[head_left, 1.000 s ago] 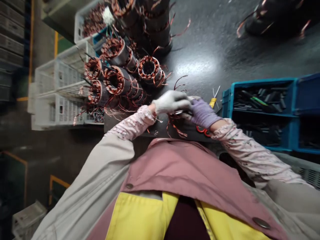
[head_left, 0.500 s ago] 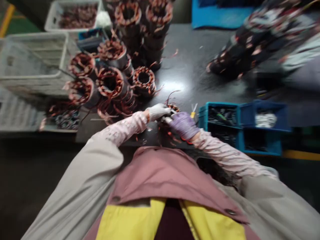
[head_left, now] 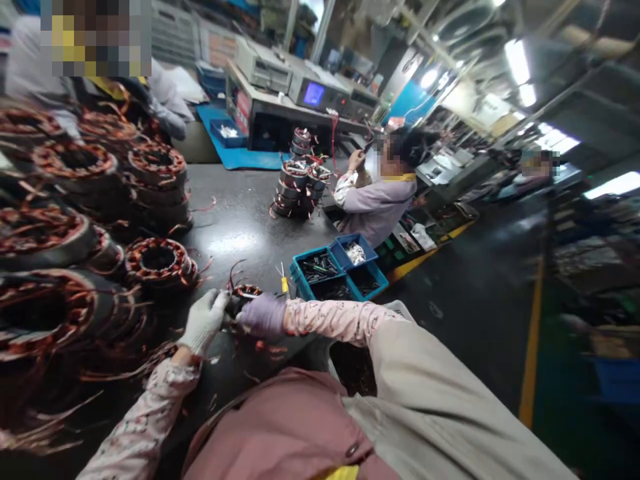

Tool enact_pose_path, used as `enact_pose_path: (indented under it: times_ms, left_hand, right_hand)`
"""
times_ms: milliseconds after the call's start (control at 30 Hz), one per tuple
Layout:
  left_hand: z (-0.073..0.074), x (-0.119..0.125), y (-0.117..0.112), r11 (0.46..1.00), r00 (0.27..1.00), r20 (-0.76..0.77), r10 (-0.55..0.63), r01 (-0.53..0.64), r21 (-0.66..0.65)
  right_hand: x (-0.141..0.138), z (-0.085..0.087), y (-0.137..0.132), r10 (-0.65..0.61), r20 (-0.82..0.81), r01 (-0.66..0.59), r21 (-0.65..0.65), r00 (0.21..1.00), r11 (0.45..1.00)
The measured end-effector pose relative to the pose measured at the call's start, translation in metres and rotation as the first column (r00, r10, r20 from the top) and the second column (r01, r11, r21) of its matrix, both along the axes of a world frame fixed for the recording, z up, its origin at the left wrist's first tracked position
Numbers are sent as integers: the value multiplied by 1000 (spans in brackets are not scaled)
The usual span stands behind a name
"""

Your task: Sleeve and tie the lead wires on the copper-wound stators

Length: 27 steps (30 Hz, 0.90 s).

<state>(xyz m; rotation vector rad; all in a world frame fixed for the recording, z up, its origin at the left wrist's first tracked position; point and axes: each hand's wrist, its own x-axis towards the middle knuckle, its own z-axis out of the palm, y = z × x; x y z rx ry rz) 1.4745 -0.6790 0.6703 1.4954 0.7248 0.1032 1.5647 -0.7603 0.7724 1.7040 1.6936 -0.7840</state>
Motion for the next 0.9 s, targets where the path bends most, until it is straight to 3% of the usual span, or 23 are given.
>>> enact_pose_path:
  times_ms: [100, 200, 300, 400, 467, 500, 567, 633, 667, 900]
  left_hand:
    - [15, -3, -8, 998, 999, -22, 38, -37, 43]
    - [8, 0, -15, 997, 1000, -6, 21, -20, 70]
    - [-10, -8, -17, 1000, 999, 52, 10, -9, -13]
    - [-5, -26, -18, 999, 997, 63, -44, 45, -5]
    - [9, -31, -21, 973, 981, 54, -188, 178, 144]
    - [18, -30, -22, 932, 958, 26, -286, 272, 238]
    - [32, -23, -24, 796, 878, -102, -467, 468, 384]
    - [41, -12, -23, 670, 793, -234, -562, 603, 434]
    - [42, -8, -21, 632, 765, -276, -582, 639, 438]
    - [36, -6, 0, 555, 699, -375, -609, 713, 429]
  right_hand:
    - [1, 6, -9, -144, 1, 144, 13, 990, 989]
    - [16, -3, -9, -254, -7, 254, 19, 967, 967]
    - [42, -16, -4, -486, -7, 482, 138, 874, 865]
    - [58, -5, -11, -561, -52, 555, 244, 826, 795]
    - [56, 9, -23, -518, -107, 526, 287, 848, 801]
    - [53, 15, -29, -466, -112, 477, 288, 878, 830]
    - [44, 19, -39, -312, -76, 321, 250, 947, 913]
    - [37, 15, -45, -162, -34, 165, 190, 986, 968]
    - [36, 12, -47, -116, -27, 119, 173, 993, 978]
    - [42, -8, -63, -66, -114, 93, 258, 991, 962]
